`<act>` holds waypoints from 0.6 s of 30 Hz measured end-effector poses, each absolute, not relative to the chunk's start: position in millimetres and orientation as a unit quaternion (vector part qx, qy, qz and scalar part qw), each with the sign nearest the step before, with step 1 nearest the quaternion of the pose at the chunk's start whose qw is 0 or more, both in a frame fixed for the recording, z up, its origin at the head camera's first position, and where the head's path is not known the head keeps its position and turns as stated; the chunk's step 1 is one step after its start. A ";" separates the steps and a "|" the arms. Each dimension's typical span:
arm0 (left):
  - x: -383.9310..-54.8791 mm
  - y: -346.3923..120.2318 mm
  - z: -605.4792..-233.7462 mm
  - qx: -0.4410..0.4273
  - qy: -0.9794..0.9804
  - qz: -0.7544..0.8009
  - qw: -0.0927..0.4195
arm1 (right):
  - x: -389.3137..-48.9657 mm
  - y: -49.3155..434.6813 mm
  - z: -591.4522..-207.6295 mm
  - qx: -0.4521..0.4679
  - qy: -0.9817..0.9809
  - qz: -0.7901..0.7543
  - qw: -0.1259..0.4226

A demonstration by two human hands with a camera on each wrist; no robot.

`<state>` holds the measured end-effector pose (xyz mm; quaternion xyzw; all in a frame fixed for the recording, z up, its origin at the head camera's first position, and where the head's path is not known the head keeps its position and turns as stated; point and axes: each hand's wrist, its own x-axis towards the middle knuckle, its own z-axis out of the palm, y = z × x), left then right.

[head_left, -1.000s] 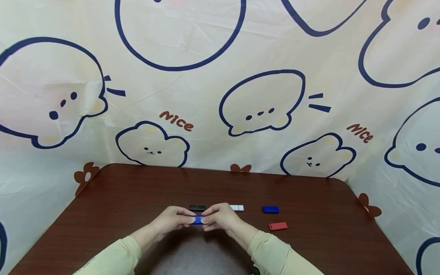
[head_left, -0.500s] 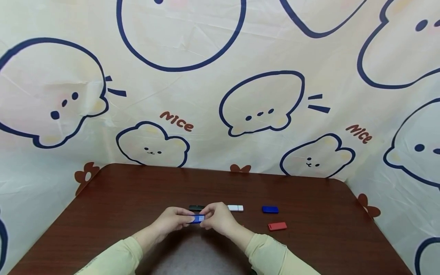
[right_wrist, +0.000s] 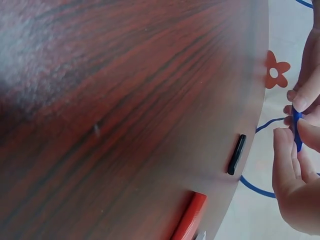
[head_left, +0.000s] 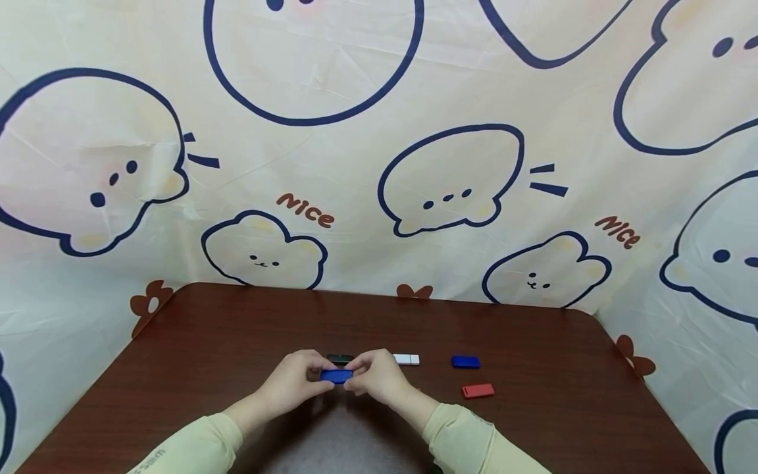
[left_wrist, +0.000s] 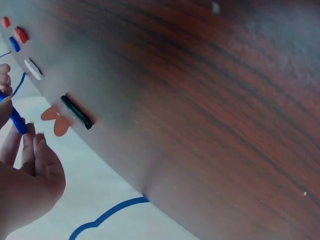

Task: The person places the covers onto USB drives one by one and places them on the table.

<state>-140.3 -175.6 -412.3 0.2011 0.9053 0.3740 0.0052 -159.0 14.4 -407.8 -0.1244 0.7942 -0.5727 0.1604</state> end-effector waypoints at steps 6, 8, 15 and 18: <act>-139.5 -175.3 -413.6 0.214 0.922 0.321 -0.012 | -158.2 14.7 -409.4 -0.158 0.829 -0.515 0.147; -138.6 -174.8 -414.5 0.216 0.925 0.314 -0.011 | -158.3 14.2 -411.6 -0.177 0.851 -0.477 0.129; -134.5 -173.7 -417.5 0.221 0.926 0.305 -0.020 | -156.7 13.0 -415.2 -0.219 0.879 -0.409 0.107; -134.2 -173.9 -418.4 0.217 0.925 0.310 -0.016 | -156.0 12.0 -416.1 -0.227 0.889 -0.384 0.099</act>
